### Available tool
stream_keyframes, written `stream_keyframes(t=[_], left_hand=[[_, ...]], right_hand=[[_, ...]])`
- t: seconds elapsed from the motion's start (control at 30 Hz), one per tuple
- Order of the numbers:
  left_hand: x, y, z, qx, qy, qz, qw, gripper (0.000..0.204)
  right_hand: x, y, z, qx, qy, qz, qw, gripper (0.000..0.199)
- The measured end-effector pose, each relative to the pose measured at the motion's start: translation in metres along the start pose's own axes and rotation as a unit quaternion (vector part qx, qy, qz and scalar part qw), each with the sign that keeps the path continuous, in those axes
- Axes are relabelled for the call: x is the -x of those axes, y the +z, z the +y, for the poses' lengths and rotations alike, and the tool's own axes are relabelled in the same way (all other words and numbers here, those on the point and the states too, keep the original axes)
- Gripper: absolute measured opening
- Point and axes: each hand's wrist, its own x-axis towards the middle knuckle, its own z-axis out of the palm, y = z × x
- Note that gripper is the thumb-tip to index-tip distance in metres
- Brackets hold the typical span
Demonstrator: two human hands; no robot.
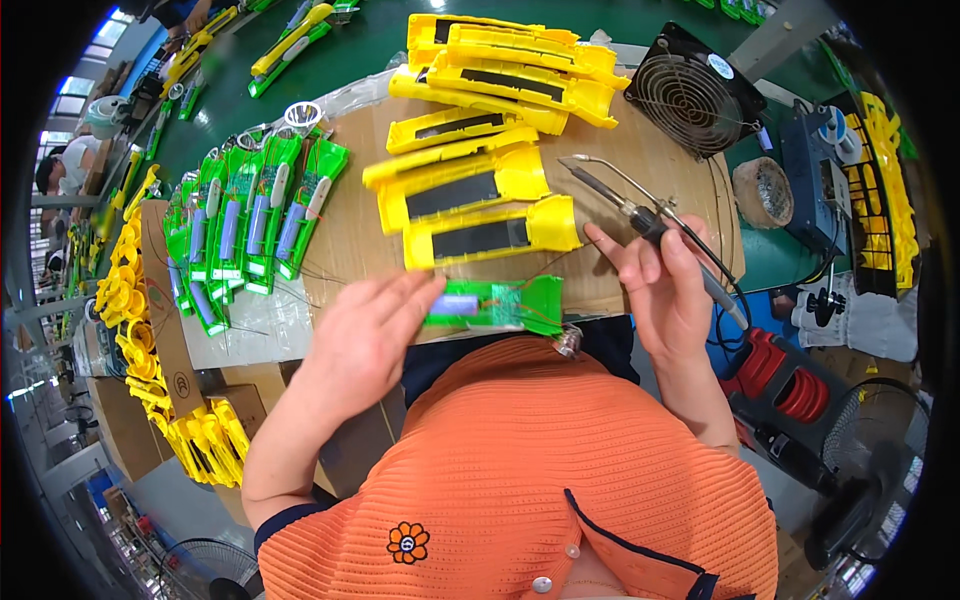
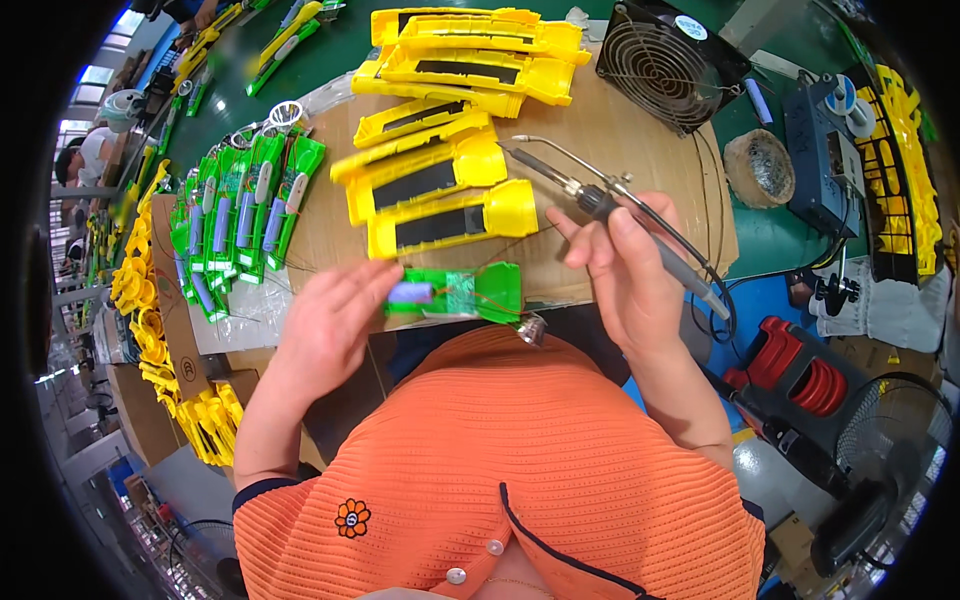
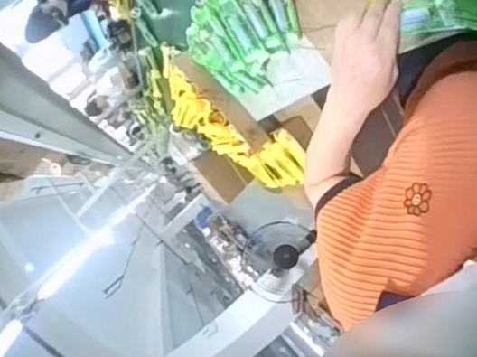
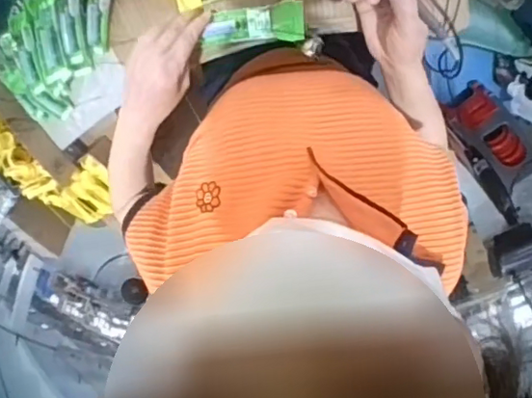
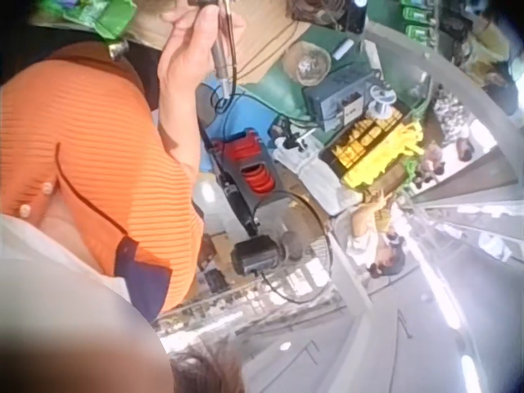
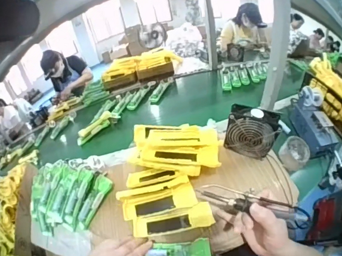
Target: Soldering internal wiring to circuit boards inside flashlight housings on a factory assembly line.
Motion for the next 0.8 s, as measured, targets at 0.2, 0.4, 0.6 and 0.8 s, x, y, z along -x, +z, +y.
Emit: stream_keyframes(t=[0.2, 0.4, 0.6, 0.8], left_hand=[[-0.013, -0.016, -0.01, -0.078, -0.025, 0.017, 0.997, 0.042], [-0.011, 0.008, 0.008, -0.002, -0.054, 0.094, 0.994, 0.037], [-0.021, 0.035, 0.004, 0.195, -0.057, 0.163, 0.966, 0.025], [-0.028, 0.038, 0.007, 0.145, -0.063, 0.19, 0.969, 0.021]], right_hand=[[-0.003, 0.003, 0.006, 0.035, -0.048, 0.004, 0.998, 0.01], [0.031, 0.012, -0.035, 0.161, -0.042, -0.047, 0.985, 0.025], [0.03, 0.019, -0.033, 0.191, 0.099, -0.046, 0.976, 0.021], [0.013, 0.012, -0.018, 0.191, 0.134, -0.06, 0.971, 0.016]])
